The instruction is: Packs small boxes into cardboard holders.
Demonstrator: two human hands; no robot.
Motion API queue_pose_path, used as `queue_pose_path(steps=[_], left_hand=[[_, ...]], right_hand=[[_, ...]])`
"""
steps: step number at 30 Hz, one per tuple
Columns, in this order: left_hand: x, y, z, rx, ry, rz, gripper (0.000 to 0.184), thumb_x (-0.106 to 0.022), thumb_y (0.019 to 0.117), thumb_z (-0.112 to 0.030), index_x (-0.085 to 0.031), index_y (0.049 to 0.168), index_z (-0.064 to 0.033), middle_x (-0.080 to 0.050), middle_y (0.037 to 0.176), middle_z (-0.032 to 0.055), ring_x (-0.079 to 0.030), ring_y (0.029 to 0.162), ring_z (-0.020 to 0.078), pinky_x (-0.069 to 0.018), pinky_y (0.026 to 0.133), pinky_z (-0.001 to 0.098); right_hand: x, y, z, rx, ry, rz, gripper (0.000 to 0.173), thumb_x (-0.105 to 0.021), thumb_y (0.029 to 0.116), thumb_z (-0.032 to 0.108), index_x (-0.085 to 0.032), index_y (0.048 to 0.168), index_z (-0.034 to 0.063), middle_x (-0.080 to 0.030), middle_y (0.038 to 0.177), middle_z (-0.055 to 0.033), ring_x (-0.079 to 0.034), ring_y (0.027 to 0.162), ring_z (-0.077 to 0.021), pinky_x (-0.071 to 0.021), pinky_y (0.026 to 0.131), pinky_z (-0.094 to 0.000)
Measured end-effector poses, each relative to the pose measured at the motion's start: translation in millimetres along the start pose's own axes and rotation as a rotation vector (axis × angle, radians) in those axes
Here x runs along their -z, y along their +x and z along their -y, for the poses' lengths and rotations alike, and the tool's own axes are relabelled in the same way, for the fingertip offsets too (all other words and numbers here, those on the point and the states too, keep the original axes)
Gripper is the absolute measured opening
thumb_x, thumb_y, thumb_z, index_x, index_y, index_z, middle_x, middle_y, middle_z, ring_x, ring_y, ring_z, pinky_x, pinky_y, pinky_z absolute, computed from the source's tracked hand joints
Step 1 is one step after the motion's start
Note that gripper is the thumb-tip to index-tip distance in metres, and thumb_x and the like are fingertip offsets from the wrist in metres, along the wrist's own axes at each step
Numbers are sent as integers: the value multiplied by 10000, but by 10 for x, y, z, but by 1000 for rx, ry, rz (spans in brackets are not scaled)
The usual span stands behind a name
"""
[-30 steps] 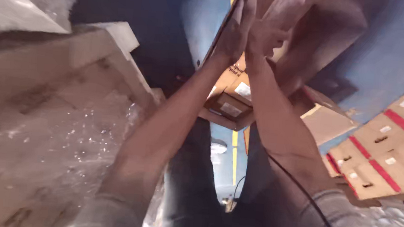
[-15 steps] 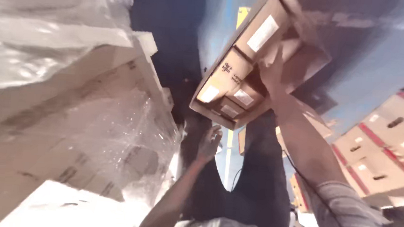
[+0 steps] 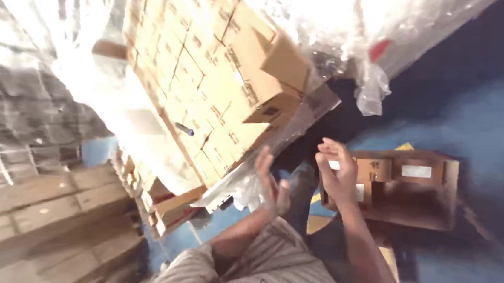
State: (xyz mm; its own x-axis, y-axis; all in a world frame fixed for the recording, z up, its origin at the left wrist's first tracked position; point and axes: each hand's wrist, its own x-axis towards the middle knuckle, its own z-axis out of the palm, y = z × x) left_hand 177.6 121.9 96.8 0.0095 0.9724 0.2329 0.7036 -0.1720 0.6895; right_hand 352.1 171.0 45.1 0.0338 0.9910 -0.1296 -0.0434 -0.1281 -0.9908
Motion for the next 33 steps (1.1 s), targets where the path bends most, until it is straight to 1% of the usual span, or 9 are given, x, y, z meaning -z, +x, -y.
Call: queue_pose_path(steps=[4, 7, 12, 15, 18, 22, 26, 30, 33], left_hand=[[736, 1217, 679, 227, 12, -185, 768, -509, 1038, -490, -265, 1578, -2, -265, 1649, 185, -309, 1509, 262, -338, 1208, 449], [992, 2209, 1429, 559, -83, -71, 884, -598, 980, -529, -210, 1623, -63, -286, 1651, 176, -369, 1482, 263, -399, 1171, 467], [733, 2723, 2034, 668, -672, 257, 413, -340, 1115, -360, -519, 1370, -89, -707, 1181, 67, -703, 1070, 193, -601, 927, 431], [942, 2307, 1937, 563, -753, 133, 423, -207, 1097, -331, -498, 1324, -123, -711, 1138, 14, -691, 1076, 153, -583, 948, 417], [1135, 1555, 1786, 605, -1053, -116, 641, -111, 1057, -611, -543, 1329, -223, -699, 1207, 17, -668, 1148, 186, -576, 949, 475], [1132, 645, 1263, 740, -1213, -316, 601, -385, 949, -737, -698, 1068, -237, -757, 997, 2, -729, 942, 164, -622, 768, 443], [507, 72, 746, 762, -801, 141, 769, -319, 944, -793, -520, 1360, -178, -725, 1154, -14, -689, 1105, 144, -589, 940, 421], [-824, -656, 491, 710, -140, 721, 369, -454, 1073, -323, -639, 1088, -5, -644, 784, -29, -636, 692, 46, -587, 690, 289], [-1964, -1242, 210, 655, 190, 1132, 476, -466, 1089, -415, -646, 1313, -36, -719, 1115, 176, -707, 1006, 279, -565, 940, 517]], right_hand=[[-827, 705, 448, 1, -128, -105, 721, -709, 924, 496, -531, 1427, 11, -600, 1392, -188, -604, 1269, -266, -557, 993, -453], [-1341, 985, 538, -302, 63, -145, 902, -723, 913, 520, -318, 1577, 62, -429, 1561, -204, -491, 1394, -301, -507, 1061, -490], [-1915, 1161, 16, -396, 363, -375, 1064, -863, 798, 352, -227, 1605, 76, -399, 1571, -201, -512, 1369, -255, -511, 1091, -427], [-1988, 849, 100, -225, 226, -271, 1121, -884, 749, 374, -215, 1603, 88, -322, 1609, -222, -486, 1389, -288, -516, 1065, -457], [-1933, 332, 256, 36, 122, -302, 1094, -920, 620, 454, -406, 1492, 40, -331, 1568, -319, -421, 1434, -378, -484, 1106, -486], [-1327, -534, 308, 174, 71, -238, 1078, -935, 626, 504, -396, 1498, 167, -282, 1613, -275, -357, 1487, -365, -426, 1169, -500], [-488, -1462, 90, -191, 91, -426, 1152, -964, 593, 470, -408, 1509, 45, -385, 1560, -267, -470, 1416, -308, -511, 1109, -441], [349, -2321, -453, -717, 83, -758, 1161, -970, 556, 374, -407, 1516, 42, -440, 1532, -223, -536, 1339, -275, -550, 1037, -422], [951, -2875, -1097, -899, -43, -881, 1170, -975, 588, 393, -378, 1534, 52, -462, 1503, -237, -526, 1343, -294, -523, 1072, -439]])
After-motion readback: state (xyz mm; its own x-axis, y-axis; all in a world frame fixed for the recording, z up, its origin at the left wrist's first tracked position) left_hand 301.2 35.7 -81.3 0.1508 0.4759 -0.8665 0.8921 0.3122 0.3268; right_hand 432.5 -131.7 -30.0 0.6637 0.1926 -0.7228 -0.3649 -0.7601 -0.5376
